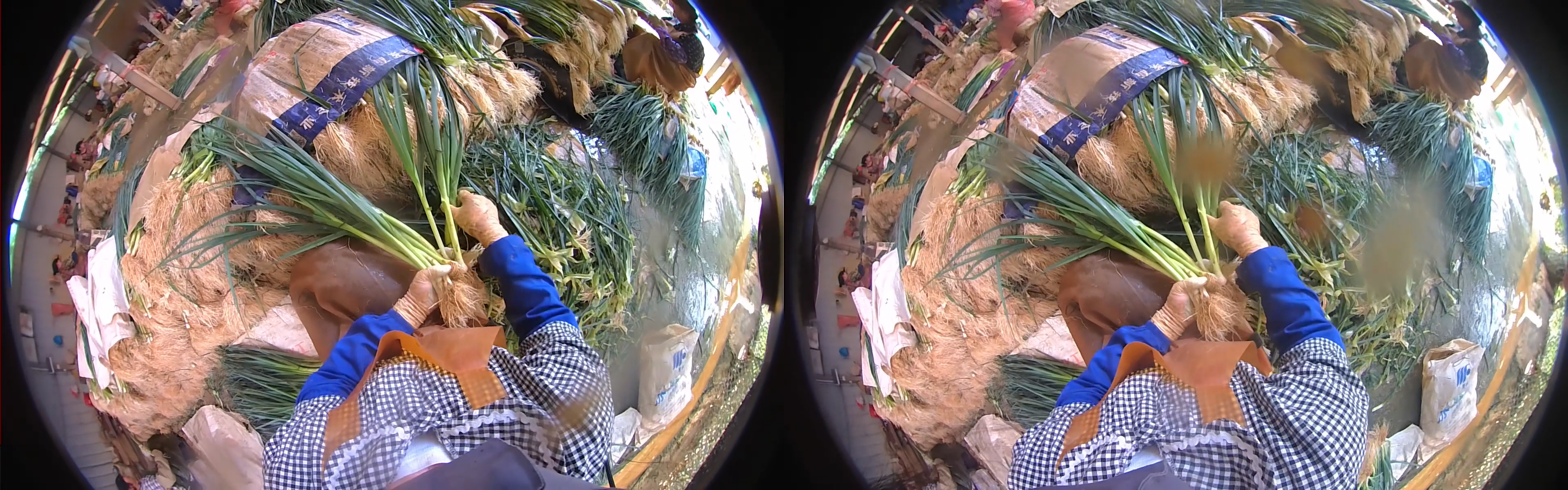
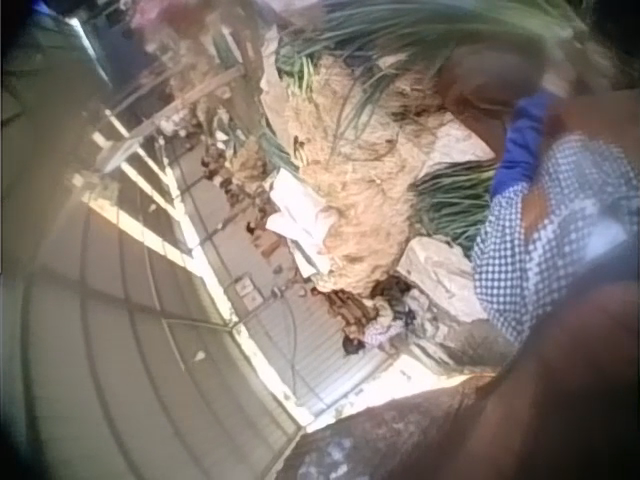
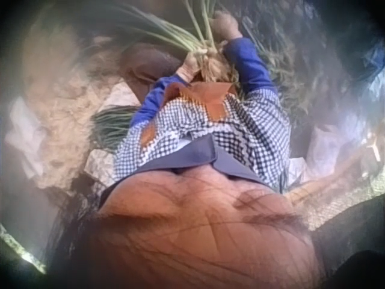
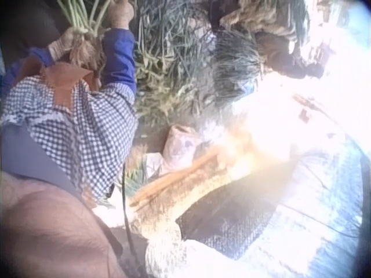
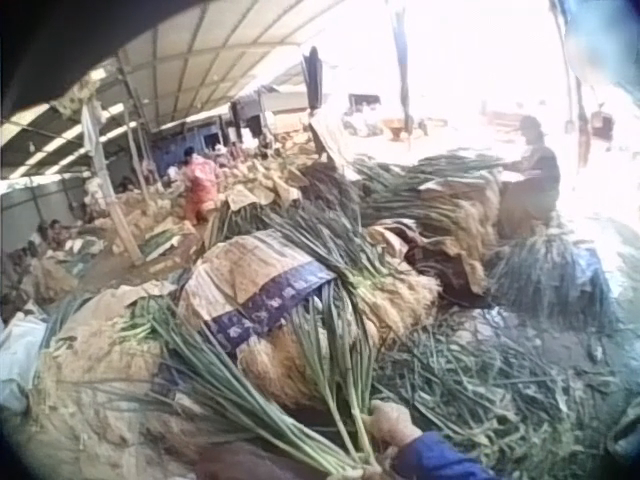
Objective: The person cleans bunches of green onions by hand, removing outer layers and trimming the root ends while wearing gloves.
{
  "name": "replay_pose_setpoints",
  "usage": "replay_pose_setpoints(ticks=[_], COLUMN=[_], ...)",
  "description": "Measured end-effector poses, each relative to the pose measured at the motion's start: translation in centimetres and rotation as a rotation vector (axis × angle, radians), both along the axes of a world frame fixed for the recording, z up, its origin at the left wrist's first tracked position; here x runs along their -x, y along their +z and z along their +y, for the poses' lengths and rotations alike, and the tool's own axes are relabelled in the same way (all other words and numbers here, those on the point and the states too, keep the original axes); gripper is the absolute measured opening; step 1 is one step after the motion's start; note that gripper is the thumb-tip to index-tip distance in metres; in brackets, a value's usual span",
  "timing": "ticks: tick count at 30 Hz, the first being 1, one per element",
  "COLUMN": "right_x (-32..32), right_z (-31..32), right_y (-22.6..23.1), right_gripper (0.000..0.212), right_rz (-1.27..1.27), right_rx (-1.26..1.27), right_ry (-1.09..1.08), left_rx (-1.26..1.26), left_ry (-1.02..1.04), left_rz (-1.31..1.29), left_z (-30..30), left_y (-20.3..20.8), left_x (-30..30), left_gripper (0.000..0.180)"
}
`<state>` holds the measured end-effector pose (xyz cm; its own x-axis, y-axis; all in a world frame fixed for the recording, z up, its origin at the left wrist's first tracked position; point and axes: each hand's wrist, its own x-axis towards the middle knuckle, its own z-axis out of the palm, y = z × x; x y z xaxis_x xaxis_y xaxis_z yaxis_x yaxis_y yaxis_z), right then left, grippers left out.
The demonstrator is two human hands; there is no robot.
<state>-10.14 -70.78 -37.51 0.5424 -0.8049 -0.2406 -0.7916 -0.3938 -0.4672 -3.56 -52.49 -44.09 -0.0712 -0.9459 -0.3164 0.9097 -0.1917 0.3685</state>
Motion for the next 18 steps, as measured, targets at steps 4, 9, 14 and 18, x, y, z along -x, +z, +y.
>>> replay_pose_setpoints(ticks=[4, 9, 14, 18], right_x=[2.2, 2.8, 3.4, 2.3], right_z=[0.1, 1.5, 0.6, 0.1], right_y=[-5.9, -5.6, -5.2, -6.9], right_gripper=[0.027, 0.019, 0.027, 0.041], right_rz=[-0.957, -1.138, -1.365, -1.501], right_rx=[-0.560, -0.689, -1.036, -1.584], right_ry=[-0.368, -0.428, -0.517, -0.046], left_rx=[0.070, -0.043, -0.036, 0.070], left_ry=[-0.005, 0.040, 0.096, -0.001], left_rz=[0.140, 0.184, 0.226, 0.252], left_z=[0.2, 1.1, 0.1, 0.1], left_y=[1.9, -1.2, 4.3, 3.8], left_x=[1.1, 1.0, 1.9, 1.4], left_gripper=[0.047, 0.034, 0.037, 0.043])
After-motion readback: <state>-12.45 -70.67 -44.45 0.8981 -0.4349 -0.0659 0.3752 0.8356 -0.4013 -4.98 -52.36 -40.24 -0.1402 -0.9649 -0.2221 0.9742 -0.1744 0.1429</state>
